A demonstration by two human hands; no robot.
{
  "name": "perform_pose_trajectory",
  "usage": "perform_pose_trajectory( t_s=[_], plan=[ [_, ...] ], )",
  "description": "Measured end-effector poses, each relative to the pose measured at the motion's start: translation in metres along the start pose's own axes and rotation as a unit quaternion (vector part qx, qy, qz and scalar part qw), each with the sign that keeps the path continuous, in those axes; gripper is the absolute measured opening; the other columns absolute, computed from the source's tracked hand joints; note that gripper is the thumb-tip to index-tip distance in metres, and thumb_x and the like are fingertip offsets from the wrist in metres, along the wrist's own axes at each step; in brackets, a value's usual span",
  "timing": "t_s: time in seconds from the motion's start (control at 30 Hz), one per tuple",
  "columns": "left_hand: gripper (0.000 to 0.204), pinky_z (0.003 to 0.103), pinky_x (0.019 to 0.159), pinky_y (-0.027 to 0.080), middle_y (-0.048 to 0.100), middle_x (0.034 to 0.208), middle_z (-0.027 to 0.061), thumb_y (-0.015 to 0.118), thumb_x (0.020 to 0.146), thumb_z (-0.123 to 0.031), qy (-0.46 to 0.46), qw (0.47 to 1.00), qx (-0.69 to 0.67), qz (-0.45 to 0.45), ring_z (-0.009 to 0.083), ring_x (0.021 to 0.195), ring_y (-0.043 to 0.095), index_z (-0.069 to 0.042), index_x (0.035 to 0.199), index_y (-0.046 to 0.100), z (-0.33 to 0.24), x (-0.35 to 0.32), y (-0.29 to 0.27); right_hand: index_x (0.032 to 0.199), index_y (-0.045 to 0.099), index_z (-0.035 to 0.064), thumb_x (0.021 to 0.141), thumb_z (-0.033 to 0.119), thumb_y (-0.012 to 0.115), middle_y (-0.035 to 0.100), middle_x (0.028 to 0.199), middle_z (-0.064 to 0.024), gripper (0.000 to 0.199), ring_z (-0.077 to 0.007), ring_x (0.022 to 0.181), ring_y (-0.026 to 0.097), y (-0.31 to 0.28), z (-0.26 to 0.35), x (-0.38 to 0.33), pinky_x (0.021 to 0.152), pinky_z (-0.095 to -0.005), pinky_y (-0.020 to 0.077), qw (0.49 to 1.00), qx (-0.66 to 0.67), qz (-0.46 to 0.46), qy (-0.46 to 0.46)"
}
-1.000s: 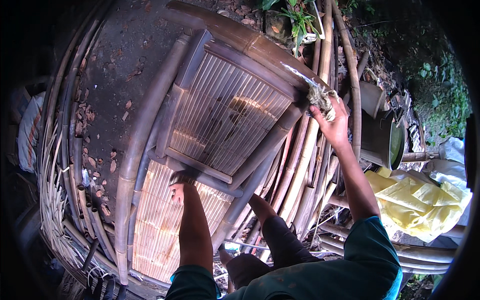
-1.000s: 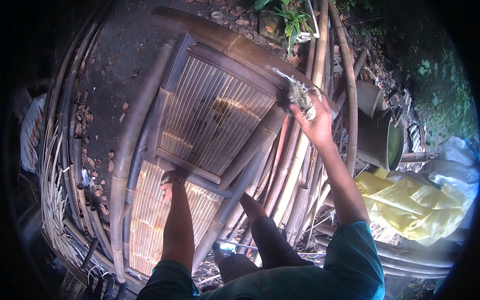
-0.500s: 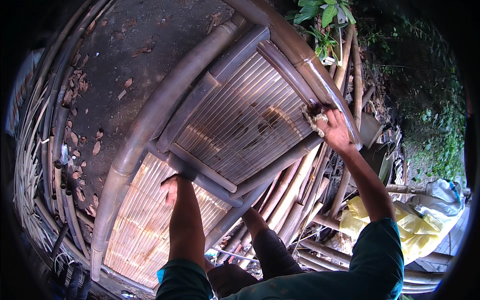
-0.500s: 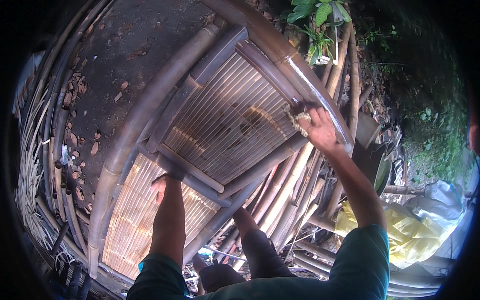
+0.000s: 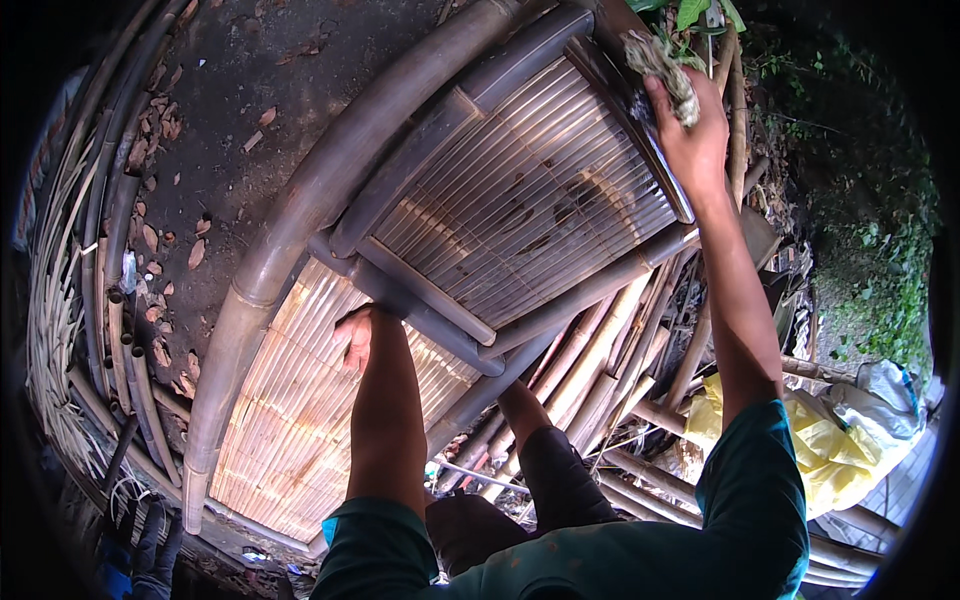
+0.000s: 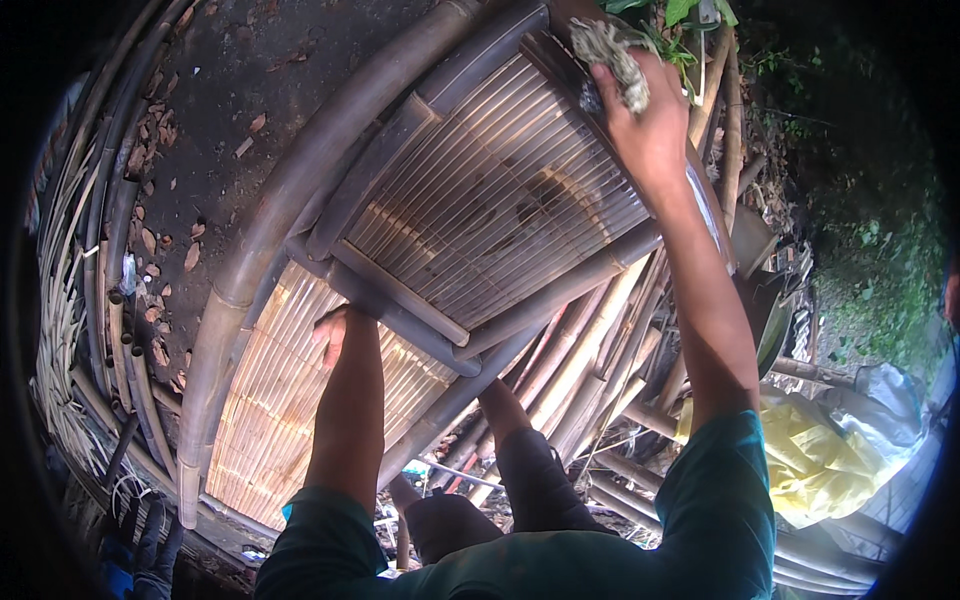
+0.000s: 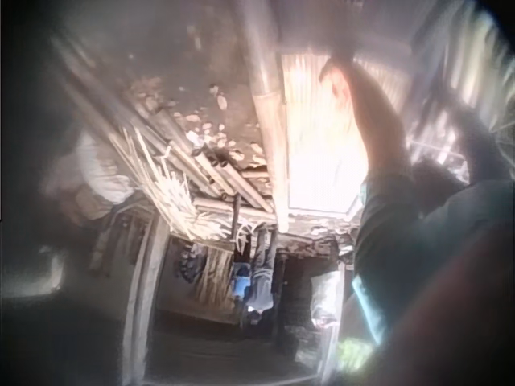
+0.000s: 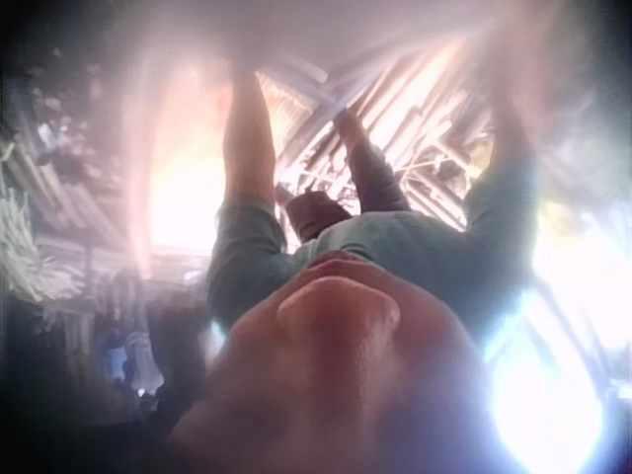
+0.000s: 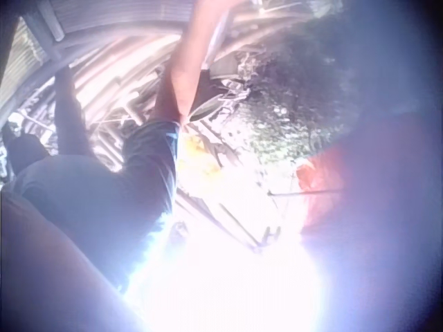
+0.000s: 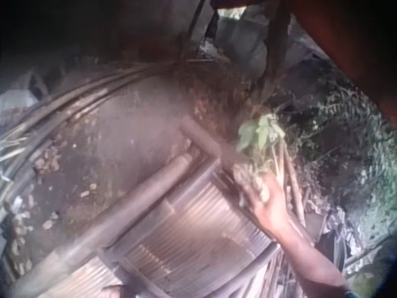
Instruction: The person walks through a cluttered workshop and outdoor area, picks up a bamboo chair, and wipes it with a cloth. They move the chair to a different spot and continue wiping it.
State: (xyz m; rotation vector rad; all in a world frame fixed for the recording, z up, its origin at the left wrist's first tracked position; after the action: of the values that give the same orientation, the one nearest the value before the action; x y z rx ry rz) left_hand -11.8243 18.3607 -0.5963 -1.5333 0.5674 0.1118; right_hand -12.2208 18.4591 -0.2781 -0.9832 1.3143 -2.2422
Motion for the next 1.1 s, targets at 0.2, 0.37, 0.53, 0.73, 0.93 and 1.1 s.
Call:
perform_pose_trajectory(
  t_s=[0.2, 0.37, 0.53, 0.73, 0.93, 1.1],
  plan=[
    [0.072, 0.051, 0.088, 0.037, 0.034, 0.124, 0.0218, 0.046, 0.080, -0.062, -0.014, 1.000, 0.000, 0.009, 0.0387, 0.113, 0.040, -0.008, 0.126, 0.036, -0.001, 0.006, 0.007, 0.103, 0.055, 0.0017, 0.081, 0.020, 0.069, 0.051, 0.097, -0.0164, 0.032, -0.0306, 0.091, 0.053, -0.021, -0.030, -0.111, 0.082, -0.0368, 0.0422, 0.996, -0.064, 0.027, 0.063],
    [0.073, 0.051, 0.090, 0.036, 0.033, 0.126, 0.0217, 0.046, 0.080, -0.062, 0.001, 1.000, 0.012, 0.005, 0.0386, 0.114, 0.039, -0.007, 0.127, 0.035, -0.002, -0.001, 0.009, 0.097, 0.055, 0.0120, 0.068, 0.016, 0.070, 0.047, 0.096, -0.0118, 0.033, -0.0313, 0.096, 0.044, 0.049, -0.019, -0.154, 0.082, -0.0436, 0.0353, 0.961, -0.263, 0.050, 0.074],
    [0.074, 0.052, 0.091, 0.034, 0.032, 0.128, 0.0216, 0.045, 0.081, -0.062, 0.007, 1.000, 0.018, 0.024, 0.0385, 0.116, 0.037, -0.007, 0.128, 0.034, 0.001, -0.008, 0.012, 0.101, 0.055, 0.0262, 0.071, 0.011, 0.059, 0.044, 0.097, -0.0057, 0.034, -0.0206, 0.099, 0.043, 0.100, 0.003, -0.287, 0.088, -0.0429, 0.0337, 0.891, -0.061, 0.337, -0.298],
    [0.074, 0.052, 0.093, 0.033, 0.030, 0.130, 0.0215, 0.044, 0.081, -0.063, -0.001, 1.000, 0.004, -0.008, 0.0383, 0.117, 0.036, -0.007, 0.129, 0.034, 0.001, -0.002, 0.011, 0.099, 0.057, 0.0159, 0.073, 0.012, 0.065, 0.048, 0.094, -0.0110, 0.027, -0.0264, 0.091, 0.044, 0.081, -0.016, -0.161, 0.079, -0.0437, 0.0323, 0.960, -0.256, 0.004, 0.112],
    [0.075, 0.052, 0.094, 0.031, 0.029, 0.132, 0.0214, 0.044, 0.081, -0.063, -0.013, 1.000, -0.008, 0.018, 0.0382, 0.119, 0.035, -0.006, 0.130, 0.033, 0.007, 0.005, 0.019, 0.099, 0.057, 0.0182, 0.075, 0.007, 0.060, 0.048, 0.091, -0.0089, 0.027, -0.0216, 0.089, 0.045, 0.120, 0.017, -0.237, 0.078, -0.0383, 0.0354, 0.936, -0.115, 0.272, -0.193],
    [0.076, 0.052, 0.096, 0.030, 0.027, 0.133, 0.0213, 0.043, 0.081, -0.063, -0.032, 0.999, -0.008, 0.002, 0.0380, 0.121, 0.033, -0.006, 0.131, 0.032, 0.004, 0.000, 0.014, 0.092, 0.057, 0.0152, 0.064, 0.010, 0.069, 0.048, 0.089, -0.0081, 0.031, -0.0229, 0.087, 0.046, 0.106, 0.020, -0.188, 0.076, -0.0386, 0.0350, 0.971, -0.205, 0.127, 0.006]
  ],
)
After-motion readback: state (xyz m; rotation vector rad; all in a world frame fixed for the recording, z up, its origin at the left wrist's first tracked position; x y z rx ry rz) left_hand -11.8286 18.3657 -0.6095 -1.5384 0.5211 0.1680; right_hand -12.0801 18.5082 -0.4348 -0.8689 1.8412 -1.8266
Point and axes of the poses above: each hand's wrist, its own x-axis towards the middle knuckle, its own y-axis out of the palm, z = x × y, the point moved 2 cm from there along x, towards the middle knuckle
